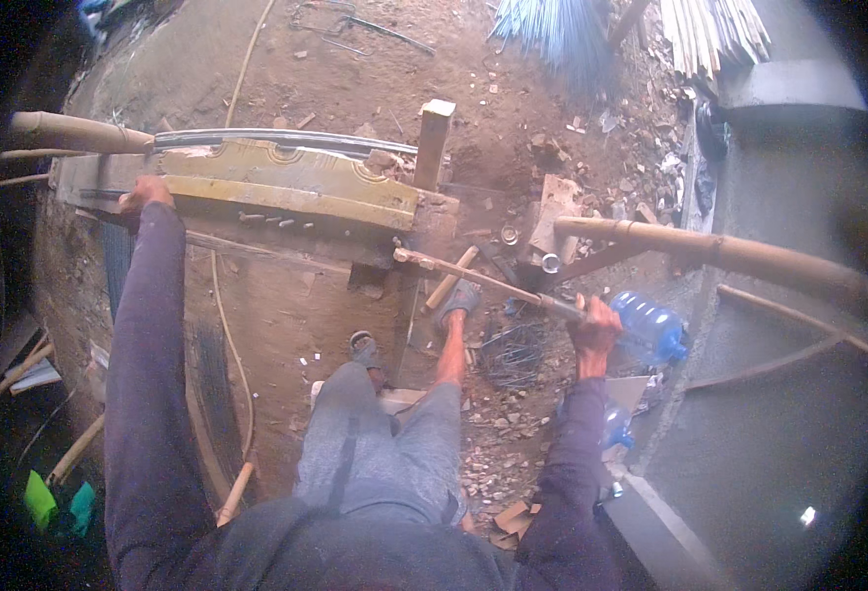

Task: The person repeatedly bends metal rods into U-shaped forms using a manual bending jig. They position each rod, apply force to bend it, and then remove the finished piece before repeating the process.

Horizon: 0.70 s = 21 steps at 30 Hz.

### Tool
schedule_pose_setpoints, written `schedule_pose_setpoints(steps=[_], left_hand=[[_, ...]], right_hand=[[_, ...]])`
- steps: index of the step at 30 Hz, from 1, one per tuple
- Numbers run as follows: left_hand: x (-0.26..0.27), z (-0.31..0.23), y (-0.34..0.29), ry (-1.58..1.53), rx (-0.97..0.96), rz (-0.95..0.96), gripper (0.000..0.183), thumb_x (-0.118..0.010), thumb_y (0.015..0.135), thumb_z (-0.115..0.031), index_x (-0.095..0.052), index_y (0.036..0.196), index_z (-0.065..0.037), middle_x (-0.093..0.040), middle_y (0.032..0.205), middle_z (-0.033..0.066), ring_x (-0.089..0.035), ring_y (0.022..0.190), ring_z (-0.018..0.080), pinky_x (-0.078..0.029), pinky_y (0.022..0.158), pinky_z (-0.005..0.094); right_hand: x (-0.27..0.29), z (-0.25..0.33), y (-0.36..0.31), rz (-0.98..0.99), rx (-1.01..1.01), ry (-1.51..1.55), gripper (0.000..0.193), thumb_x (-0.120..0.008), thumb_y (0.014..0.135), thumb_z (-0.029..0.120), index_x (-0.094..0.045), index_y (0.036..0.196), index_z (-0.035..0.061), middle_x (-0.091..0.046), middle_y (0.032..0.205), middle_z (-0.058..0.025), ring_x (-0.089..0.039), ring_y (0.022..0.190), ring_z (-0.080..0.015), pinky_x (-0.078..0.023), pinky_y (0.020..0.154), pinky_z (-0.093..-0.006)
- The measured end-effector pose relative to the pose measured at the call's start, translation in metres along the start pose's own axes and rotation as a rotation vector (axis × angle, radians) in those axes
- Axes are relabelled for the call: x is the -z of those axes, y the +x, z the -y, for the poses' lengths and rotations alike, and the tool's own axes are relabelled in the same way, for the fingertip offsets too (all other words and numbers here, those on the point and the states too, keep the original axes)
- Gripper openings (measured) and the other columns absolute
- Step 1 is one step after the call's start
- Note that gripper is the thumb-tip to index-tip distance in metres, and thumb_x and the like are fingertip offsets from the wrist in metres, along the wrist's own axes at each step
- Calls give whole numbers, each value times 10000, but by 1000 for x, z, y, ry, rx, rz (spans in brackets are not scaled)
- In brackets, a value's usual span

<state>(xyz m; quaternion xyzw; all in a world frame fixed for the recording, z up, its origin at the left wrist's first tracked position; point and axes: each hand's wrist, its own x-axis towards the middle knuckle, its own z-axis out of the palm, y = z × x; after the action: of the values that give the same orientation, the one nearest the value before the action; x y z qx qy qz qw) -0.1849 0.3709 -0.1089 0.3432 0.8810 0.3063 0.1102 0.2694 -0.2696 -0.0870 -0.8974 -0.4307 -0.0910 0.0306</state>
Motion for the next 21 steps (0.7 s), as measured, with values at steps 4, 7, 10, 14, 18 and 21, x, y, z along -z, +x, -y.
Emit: schedule_pose_setpoints(steps=[4, 7, 10, 14, 18, 21], left_hand=[[17, -4, -16, 26, -33, 51, 416, -602, 802, -190, -654, 1081, 113, -702, 1094, 262, -708, 978, 370, -559, 848, 439], [15, -7, -17, -132, 0, 17, 436, -607, 801, -202, -645, 1096, 117, -694, 1097, 274, -701, 993, 373, -556, 861, 430], [0, -2, -8, -123, 18, 4, 409, -614, 801, -192, -659, 1091, 93, -697, 1095, 263, -706, 983, 356, -558, 862, 421], [-22, 10, 11, -264, 47, -39, 392, -600, 838, -223, -660, 1073, 85, -701, 1070, 254, -709, 953, 338, -556, 835, 437], [-4, 17, 18, -104, -71, 15, 364, -567, 924, -271, -670, 1005, 69, -696, 1022, 265, -700, 927, 370, -546, 802, 469], [47, 30, -29, -75, -329, -15, 375, -516, 991, -295, -658, 1010, 52, -678, 1028, 267, -671, 935, 395, -525, 788, 479]], right_hand=[[14, 44, -89, 35, -203, -86, 372, -657, 911, 317, -544, 673, 55, -579, 615, -184, -596, 584, -396, -428, 547, -511], [31, 117, -143, 56, -422, -71, 383, -647, 931, 333, -552, 695, 47, -590, 625, -203, -602, 599, -418, -431, 555, -526], [43, 173, -180, 126, -623, 6, 379, -680, 900, 344, -570, 697, 44, -615, 640, -212, -614, 603, -422, -433, 565, -526], [47, 146, -174, 203, -540, 100, 304, -708, 842, 307, -589, 716, 58, -652, 681, -190, -629, 633, -423, -446, 583, -535], [69, 101, -155, 163, -312, 83, 174, -699, 813, 241, -606, 764, 102, -637, 680, -121, -655, 652, -346, -455, 580, -488], [104, 83, -155, 11, -223, 53, 159, -672, 868, 233, -611, 765, 128, -605, 671, -87, -646, 658, -285, -436, 569, -433]])
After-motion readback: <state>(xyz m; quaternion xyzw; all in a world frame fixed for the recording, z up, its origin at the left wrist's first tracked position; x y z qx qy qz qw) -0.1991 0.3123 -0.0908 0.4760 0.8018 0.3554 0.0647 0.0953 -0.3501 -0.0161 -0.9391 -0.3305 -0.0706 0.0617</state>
